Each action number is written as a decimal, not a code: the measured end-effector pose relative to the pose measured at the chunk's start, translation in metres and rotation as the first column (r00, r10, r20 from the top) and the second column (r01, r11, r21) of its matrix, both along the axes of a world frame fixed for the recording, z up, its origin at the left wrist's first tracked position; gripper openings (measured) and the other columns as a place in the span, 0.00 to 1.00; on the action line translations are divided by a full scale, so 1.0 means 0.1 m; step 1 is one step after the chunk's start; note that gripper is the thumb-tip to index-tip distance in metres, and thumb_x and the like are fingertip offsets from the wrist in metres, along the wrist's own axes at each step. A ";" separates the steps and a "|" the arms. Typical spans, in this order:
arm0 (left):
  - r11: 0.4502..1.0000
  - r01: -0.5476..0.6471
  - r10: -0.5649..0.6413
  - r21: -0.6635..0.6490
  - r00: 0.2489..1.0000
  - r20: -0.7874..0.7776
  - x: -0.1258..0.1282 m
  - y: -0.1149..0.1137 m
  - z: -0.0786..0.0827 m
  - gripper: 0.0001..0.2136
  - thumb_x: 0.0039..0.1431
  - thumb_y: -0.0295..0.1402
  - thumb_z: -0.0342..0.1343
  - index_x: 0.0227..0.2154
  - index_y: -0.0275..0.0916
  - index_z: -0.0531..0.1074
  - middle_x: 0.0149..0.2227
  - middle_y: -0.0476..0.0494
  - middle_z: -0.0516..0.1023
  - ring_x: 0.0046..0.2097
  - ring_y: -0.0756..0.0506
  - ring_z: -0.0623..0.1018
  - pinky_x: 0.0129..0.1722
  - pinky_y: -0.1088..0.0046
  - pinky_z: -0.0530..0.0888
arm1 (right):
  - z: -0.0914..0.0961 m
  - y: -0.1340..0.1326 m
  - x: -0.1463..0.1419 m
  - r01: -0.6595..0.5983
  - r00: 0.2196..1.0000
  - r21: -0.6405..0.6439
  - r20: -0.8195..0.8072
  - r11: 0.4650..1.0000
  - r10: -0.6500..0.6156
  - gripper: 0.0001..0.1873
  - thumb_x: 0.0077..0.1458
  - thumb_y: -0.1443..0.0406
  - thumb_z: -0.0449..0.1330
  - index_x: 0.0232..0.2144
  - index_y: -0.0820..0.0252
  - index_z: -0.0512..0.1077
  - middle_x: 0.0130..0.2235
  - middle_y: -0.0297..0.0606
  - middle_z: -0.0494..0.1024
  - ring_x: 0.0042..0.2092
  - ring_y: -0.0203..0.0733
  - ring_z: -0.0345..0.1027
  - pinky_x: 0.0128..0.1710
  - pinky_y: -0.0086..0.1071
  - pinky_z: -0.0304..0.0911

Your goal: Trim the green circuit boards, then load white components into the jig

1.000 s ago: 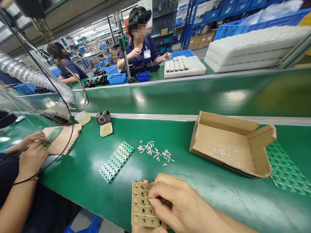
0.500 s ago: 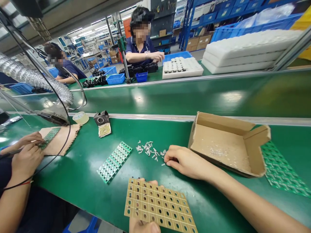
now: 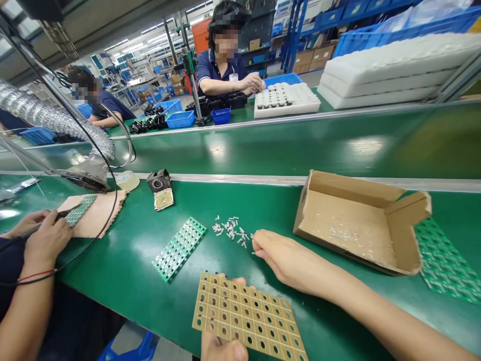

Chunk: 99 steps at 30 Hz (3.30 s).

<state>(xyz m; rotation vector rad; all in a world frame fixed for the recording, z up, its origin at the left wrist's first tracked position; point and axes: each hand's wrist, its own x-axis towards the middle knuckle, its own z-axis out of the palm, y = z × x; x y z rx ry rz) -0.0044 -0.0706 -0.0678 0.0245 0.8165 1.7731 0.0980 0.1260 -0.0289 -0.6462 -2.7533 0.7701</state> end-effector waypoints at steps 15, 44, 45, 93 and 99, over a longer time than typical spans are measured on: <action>0.961 0.250 -0.217 0.118 0.947 -0.237 -0.08 0.16 0.04 0.38 0.41 0.46 0.72 0.56 0.44 0.64 0.54 0.39 0.71 0.63 0.30 0.65 0.65 0.51 0.59 | 0.39 -0.66 -0.10 -0.186 0.872 -0.292 -0.490 0.938 0.021 0.15 0.57 0.75 0.52 0.39 0.62 0.77 0.31 0.36 0.77 0.30 0.34 0.68 0.28 0.26 0.61; 0.994 0.090 -0.110 -0.066 0.896 -0.430 -0.17 0.10 -0.02 0.19 0.52 0.47 0.63 0.47 0.53 0.74 0.33 0.47 0.78 0.50 0.31 0.78 0.47 0.55 0.77 | 0.34 -0.73 -0.12 -0.147 0.847 -0.210 -0.531 0.966 0.013 0.11 0.56 0.76 0.51 0.31 0.60 0.71 0.27 0.32 0.73 0.29 0.33 0.63 0.29 0.26 0.58; 0.993 0.100 -0.120 -0.070 0.899 -0.421 -0.17 0.11 -0.01 0.20 0.50 0.48 0.65 0.46 0.52 0.74 0.31 0.47 0.77 0.47 0.31 0.78 0.47 0.55 0.77 | 0.34 -0.73 -0.12 -0.148 0.847 -0.211 -0.531 0.966 0.014 0.11 0.56 0.76 0.51 0.31 0.60 0.71 0.27 0.32 0.73 0.29 0.33 0.63 0.29 0.26 0.58; 0.996 0.084 -0.091 -0.035 0.933 -0.348 -0.15 0.17 0.05 0.17 0.64 0.39 0.57 0.53 0.39 0.70 0.55 0.38 0.71 0.53 0.38 0.74 0.51 0.53 0.75 | 0.23 -0.78 -0.14 -0.105 0.895 -0.265 -0.446 0.959 -0.025 0.16 0.60 0.69 0.51 0.22 0.58 0.70 0.20 0.30 0.66 0.24 0.34 0.61 0.30 0.28 0.61; 0.995 0.092 -0.094 -0.022 0.935 -0.342 -0.12 0.16 0.01 0.16 0.64 0.39 0.57 0.52 0.41 0.70 0.54 0.38 0.72 0.52 0.39 0.75 0.50 0.55 0.76 | 0.29 -0.75 -0.13 -0.092 0.892 -0.270 -0.450 0.959 -0.041 0.15 0.58 0.68 0.52 0.22 0.58 0.73 0.20 0.30 0.67 0.22 0.33 0.61 0.23 0.27 0.57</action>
